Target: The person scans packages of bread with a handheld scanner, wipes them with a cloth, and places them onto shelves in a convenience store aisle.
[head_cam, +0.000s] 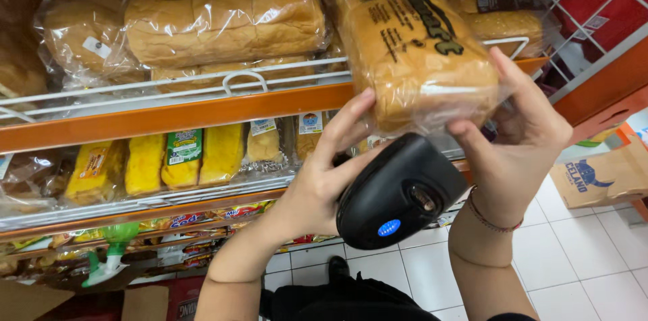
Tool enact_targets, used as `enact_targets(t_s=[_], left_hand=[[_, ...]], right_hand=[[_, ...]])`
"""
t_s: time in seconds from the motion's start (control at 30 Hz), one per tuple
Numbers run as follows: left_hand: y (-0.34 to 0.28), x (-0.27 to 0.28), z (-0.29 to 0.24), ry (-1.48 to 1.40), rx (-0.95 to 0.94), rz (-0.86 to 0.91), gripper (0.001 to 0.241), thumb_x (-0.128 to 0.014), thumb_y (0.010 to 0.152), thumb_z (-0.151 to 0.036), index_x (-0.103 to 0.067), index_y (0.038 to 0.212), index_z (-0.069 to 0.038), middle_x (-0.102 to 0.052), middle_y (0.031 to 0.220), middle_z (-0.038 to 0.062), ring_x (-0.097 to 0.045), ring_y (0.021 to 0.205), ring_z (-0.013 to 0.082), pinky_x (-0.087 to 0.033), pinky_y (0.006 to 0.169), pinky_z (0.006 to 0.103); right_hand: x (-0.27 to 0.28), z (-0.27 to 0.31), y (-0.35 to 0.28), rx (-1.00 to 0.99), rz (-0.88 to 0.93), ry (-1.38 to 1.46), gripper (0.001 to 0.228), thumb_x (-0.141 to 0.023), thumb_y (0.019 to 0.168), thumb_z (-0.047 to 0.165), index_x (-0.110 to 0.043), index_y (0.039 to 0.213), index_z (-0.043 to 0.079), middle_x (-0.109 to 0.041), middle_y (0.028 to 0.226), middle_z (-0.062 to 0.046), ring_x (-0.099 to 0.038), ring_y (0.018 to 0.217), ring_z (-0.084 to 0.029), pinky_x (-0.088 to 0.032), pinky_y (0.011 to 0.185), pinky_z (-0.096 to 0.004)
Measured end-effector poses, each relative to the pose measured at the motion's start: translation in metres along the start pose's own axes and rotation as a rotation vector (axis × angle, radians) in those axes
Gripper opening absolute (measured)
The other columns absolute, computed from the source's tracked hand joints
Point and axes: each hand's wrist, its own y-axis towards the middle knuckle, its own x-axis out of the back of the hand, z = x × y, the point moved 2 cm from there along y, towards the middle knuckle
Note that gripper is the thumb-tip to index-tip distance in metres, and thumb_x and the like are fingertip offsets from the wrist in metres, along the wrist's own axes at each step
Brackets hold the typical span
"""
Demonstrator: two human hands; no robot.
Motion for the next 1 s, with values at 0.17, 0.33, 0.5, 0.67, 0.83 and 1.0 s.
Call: enact_targets(t_s=[0.17,0.33,0.5,0.67,0.83,1.0], left_hand=[[0.020,0.006,0.008,-0.030,0.088,-0.076,0.072,-0.090,0.084,-0.024,-0.057,0.144,0.000,-0.021,0.171,0.026,-0.066,0.134,0.0341,-0.053,0.116,0.0388],[0.031,0.007,0.017,0.087,0.087,-0.187,0.066,-0.089,0.084,-0.023,-0.060,0.139,0.000,-0.025,0.163,0.023,-0.065,0.134,0.0351,-0.052,0.116,0.0394],[0.031,0.007,0.025,0.015,0.166,-0.080,0.073,-0.086,0.085,-0.023,-0.056,0.147,0.002,-0.019,0.174,0.023,-0.060,0.141,0.0332,-0.051,0.115,0.0382],[0.037,0.004,0.029,0.094,0.184,-0.125,0.066,-0.084,0.084,-0.018,-0.059,0.142,0.001,-0.015,0.174,0.023,-0.062,0.138,0.0309,-0.055,0.108,0.0346],[0.045,0.009,0.029,0.051,0.280,-0.187,0.060,-0.087,0.082,-0.020,-0.064,0.133,-0.001,-0.021,0.172,0.025,-0.073,0.112,0.0219,-0.058,0.100,0.0351],[0.029,0.014,0.022,0.048,0.162,-0.202,0.061,-0.086,0.082,-0.013,-0.061,0.137,0.002,-0.032,0.164,0.021,-0.065,0.131,0.0343,-0.052,0.112,0.0387]], right_hand=[[-0.009,-0.028,0.027,-0.015,-0.038,-0.014,0.062,-0.090,0.088,0.010,-0.061,0.138,-0.010,-0.066,0.120,-0.005,-0.067,0.109,-0.011,-0.059,0.096,-0.023],[-0.022,-0.056,0.040,0.256,-0.006,-0.243,0.056,-0.093,0.094,-0.003,-0.063,0.140,-0.011,-0.066,0.113,-0.013,-0.064,0.101,-0.016,-0.056,0.092,-0.026],[-0.028,-0.069,0.048,0.254,-0.058,-0.163,0.056,-0.093,0.097,0.001,-0.061,0.141,-0.007,-0.071,0.124,-0.014,-0.072,0.105,-0.017,-0.061,0.088,-0.026],[-0.038,-0.060,0.055,0.359,-0.055,-0.401,0.055,-0.097,0.092,0.004,-0.064,0.134,-0.005,-0.069,0.116,-0.015,-0.071,0.099,-0.019,-0.056,0.079,-0.026],[-0.046,-0.059,0.057,0.359,-0.051,-0.494,0.056,-0.102,0.092,0.010,-0.066,0.133,0.000,-0.069,0.116,-0.013,-0.070,0.096,-0.021,-0.052,0.077,-0.028],[-0.038,-0.074,0.044,0.420,-0.051,-0.496,0.074,-0.096,0.092,0.009,-0.048,0.148,0.002,-0.060,0.125,-0.013,-0.064,0.102,-0.019,-0.053,0.083,-0.028]])
